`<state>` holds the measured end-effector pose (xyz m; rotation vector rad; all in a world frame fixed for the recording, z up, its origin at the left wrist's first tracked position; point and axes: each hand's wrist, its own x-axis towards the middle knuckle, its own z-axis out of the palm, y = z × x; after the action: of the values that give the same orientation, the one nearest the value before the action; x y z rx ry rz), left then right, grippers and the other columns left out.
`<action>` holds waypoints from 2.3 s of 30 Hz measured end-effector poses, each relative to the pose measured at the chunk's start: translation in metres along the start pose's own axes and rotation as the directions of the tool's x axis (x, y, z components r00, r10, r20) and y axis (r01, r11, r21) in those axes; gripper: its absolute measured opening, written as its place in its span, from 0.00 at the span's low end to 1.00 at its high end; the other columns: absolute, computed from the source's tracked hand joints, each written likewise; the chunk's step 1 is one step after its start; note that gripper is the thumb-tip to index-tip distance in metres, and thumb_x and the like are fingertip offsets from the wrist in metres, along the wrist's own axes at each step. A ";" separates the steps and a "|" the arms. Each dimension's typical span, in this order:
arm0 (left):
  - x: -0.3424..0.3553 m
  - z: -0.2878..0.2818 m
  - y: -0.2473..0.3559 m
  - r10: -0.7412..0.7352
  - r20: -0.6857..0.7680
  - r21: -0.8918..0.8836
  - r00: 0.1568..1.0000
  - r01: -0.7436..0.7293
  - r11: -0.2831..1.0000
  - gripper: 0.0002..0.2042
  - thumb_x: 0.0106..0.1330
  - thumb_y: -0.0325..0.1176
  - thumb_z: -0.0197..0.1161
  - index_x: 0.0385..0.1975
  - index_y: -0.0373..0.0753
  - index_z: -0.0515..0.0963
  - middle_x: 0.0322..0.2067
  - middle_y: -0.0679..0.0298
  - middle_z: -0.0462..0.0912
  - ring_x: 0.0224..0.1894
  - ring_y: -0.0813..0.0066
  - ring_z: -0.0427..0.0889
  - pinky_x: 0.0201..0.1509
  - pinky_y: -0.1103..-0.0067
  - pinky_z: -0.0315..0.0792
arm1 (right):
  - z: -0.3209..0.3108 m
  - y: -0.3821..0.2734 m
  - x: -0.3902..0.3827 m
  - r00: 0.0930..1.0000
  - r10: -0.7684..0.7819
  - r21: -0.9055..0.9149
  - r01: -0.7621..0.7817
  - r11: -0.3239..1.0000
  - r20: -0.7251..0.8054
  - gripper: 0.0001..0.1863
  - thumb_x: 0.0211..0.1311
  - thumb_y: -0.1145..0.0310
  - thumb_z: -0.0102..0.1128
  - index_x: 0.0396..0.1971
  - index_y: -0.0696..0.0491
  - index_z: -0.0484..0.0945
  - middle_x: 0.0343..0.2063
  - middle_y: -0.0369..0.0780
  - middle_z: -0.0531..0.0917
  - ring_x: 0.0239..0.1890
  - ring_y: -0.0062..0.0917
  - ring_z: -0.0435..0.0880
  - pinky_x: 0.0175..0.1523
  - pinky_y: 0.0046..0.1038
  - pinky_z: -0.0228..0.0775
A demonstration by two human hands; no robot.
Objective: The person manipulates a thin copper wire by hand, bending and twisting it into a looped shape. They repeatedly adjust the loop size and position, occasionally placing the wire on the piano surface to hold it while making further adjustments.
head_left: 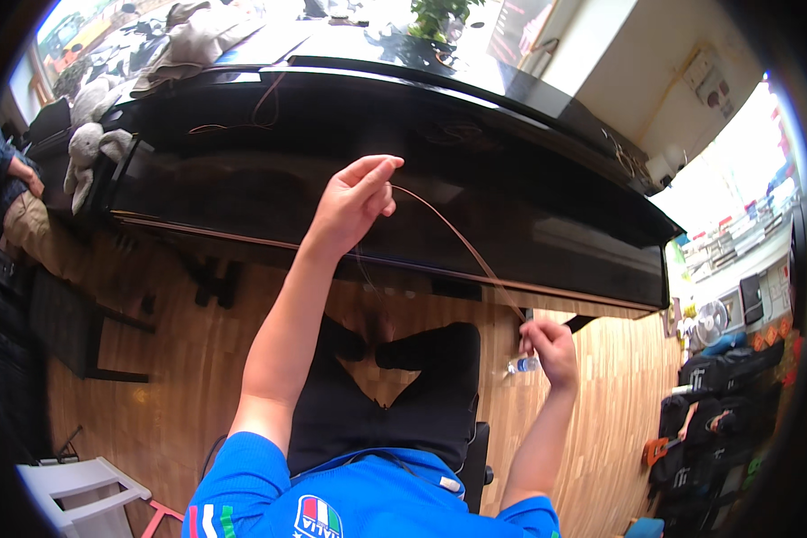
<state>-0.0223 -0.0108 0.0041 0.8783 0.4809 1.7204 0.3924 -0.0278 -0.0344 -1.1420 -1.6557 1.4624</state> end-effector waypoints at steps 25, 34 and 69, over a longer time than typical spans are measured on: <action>-0.179 -0.096 0.287 0.808 -0.084 0.055 0.583 -0.807 0.588 0.12 0.78 0.36 0.53 0.49 0.34 0.76 0.22 0.71 0.68 0.23 0.83 0.63 0.31 0.85 0.64 | 0.164 -0.398 0.195 0.693 -0.571 -0.547 0.712 0.441 0.441 0.14 0.67 0.66 0.65 0.46 0.60 0.81 0.36 0.45 0.88 0.36 0.27 0.88 0.43 0.26 0.82; -0.166 -0.087 0.248 0.808 -0.075 0.234 0.585 -0.777 0.584 0.16 0.79 0.40 0.51 0.54 0.36 0.78 0.21 0.72 0.67 0.22 0.85 0.59 0.29 0.84 0.62 | 0.229 -0.392 0.352 0.616 -0.662 -0.415 0.784 0.461 0.428 0.12 0.68 0.68 0.64 0.43 0.62 0.81 0.35 0.45 0.88 0.34 0.25 0.88 0.38 0.25 0.82; 0.069 -0.047 0.190 0.534 -0.076 0.968 0.842 -0.067 0.243 0.15 0.70 0.37 0.66 0.48 0.31 0.83 0.27 0.63 0.88 0.15 0.87 0.75 0.22 0.86 0.69 | 0.201 -0.256 0.300 0.680 -0.598 -0.786 0.604 0.129 0.424 0.17 0.64 0.61 0.64 0.48 0.54 0.84 0.36 0.47 0.88 0.40 0.41 0.88 0.48 0.38 0.78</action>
<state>-0.1883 -0.0026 0.1284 1.5369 1.9078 1.9166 0.0400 0.1590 0.1589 -0.6639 -2.5821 -0.1093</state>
